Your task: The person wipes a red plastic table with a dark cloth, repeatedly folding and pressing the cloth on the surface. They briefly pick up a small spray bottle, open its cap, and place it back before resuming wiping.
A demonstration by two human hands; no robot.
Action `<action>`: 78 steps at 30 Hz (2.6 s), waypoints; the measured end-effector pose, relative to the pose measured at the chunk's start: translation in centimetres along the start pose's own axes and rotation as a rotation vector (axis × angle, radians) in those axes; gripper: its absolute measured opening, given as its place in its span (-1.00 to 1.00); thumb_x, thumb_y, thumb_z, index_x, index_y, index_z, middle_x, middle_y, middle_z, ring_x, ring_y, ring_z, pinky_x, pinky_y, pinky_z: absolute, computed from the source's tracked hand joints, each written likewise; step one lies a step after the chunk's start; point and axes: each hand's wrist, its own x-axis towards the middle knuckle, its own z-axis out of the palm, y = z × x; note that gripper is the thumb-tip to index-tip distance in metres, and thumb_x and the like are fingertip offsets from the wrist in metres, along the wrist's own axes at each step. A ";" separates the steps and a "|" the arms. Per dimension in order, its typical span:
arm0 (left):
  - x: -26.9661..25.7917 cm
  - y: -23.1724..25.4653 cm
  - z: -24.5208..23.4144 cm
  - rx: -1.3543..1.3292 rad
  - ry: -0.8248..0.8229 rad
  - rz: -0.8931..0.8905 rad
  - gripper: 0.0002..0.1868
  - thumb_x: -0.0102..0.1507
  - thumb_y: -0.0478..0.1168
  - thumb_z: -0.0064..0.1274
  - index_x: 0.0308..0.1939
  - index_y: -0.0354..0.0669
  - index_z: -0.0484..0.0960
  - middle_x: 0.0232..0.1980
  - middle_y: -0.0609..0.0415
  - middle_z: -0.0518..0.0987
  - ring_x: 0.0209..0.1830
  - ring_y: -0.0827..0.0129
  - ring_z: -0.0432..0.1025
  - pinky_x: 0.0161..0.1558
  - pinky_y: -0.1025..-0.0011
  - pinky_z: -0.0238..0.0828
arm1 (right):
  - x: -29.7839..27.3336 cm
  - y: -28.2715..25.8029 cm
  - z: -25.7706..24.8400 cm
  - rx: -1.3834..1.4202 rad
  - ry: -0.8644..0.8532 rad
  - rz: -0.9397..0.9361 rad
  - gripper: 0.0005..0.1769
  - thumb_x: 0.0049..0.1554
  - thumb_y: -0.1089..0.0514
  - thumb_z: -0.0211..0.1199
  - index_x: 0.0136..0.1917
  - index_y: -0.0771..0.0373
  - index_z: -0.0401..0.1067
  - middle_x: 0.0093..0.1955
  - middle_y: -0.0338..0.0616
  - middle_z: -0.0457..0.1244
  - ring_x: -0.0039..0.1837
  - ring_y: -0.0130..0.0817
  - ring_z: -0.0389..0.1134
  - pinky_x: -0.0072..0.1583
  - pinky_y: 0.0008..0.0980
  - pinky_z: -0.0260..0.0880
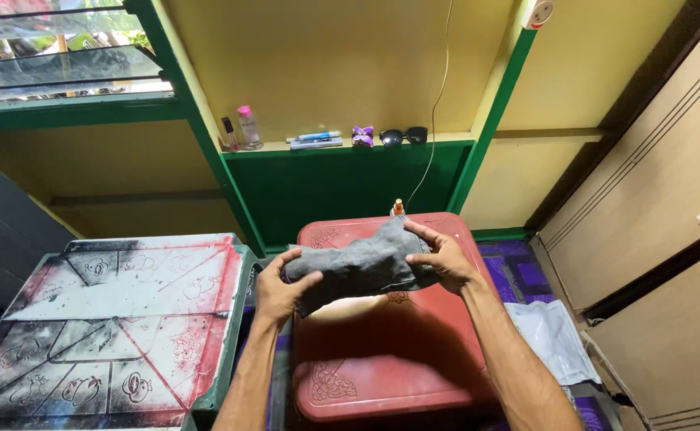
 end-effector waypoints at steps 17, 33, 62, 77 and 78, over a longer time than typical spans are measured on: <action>4.7 -2.2 -1.6 0.748 -0.143 -0.020 -0.73 0.00 0.01 0.25 -0.21 0.34 0.79 0.04 0.09 0.53 0.18 -0.01 0.44 0.24 0.14 0.37 | 5.8 -0.2 -2.7 -0.664 -0.092 -0.196 -0.64 -0.16 0.20 0.55 -0.03 0.05 0.69 0.25 -0.15 0.34 0.21 -0.25 0.31 0.20 -0.21 0.32; -0.2 5.6 5.6 0.303 -0.702 -0.071 -0.70 0.21 -0.15 0.26 -0.03 -0.22 0.72 -0.25 -0.13 0.71 -0.25 0.32 0.45 -0.20 0.31 0.46 | 0.9 -5.1 1.2 -0.197 -0.312 0.116 -0.44 -0.06 0.37 0.52 0.21 0.19 0.48 -0.10 -0.06 0.45 -0.20 -0.45 0.44 -0.23 -0.52 0.47; 2.6 -2.1 6.6 -0.734 0.387 -0.614 -0.28 0.04 -0.21 0.52 0.09 -0.24 0.33 -0.04 -0.24 0.47 -0.06 -0.15 0.44 0.07 -0.35 0.31 | 3.2 2.7 2.9 -0.559 -0.335 0.115 -0.75 0.07 0.05 0.48 0.00 0.15 0.64 -0.14 -0.12 0.42 0.07 -0.37 0.32 0.11 -0.41 0.29; 2.1 -6.3 -1.7 0.552 -0.104 0.181 -0.61 0.02 -0.33 0.39 -0.13 0.22 0.75 0.48 0.14 0.36 0.50 -0.11 0.19 0.31 -0.16 0.28 | 8.1 10.9 -2.6 -1.295 -0.031 -0.705 -0.78 -0.12 0.14 0.43 -0.20 -0.14 0.49 -0.08 -0.37 0.29 0.10 -0.30 0.39 0.13 -0.29 0.44; 1.2 -4.9 -2.2 0.947 -0.209 0.260 -0.57 0.02 -0.33 0.35 -0.10 0.28 0.74 0.55 0.16 0.26 0.57 -0.12 0.08 0.38 -0.28 0.20 | 7.6 12.0 -3.1 -1.426 -0.099 -0.707 -0.75 -0.08 0.12 0.42 -0.09 -0.12 0.53 0.09 -0.31 0.33 0.25 -0.25 0.38 0.21 -0.22 0.45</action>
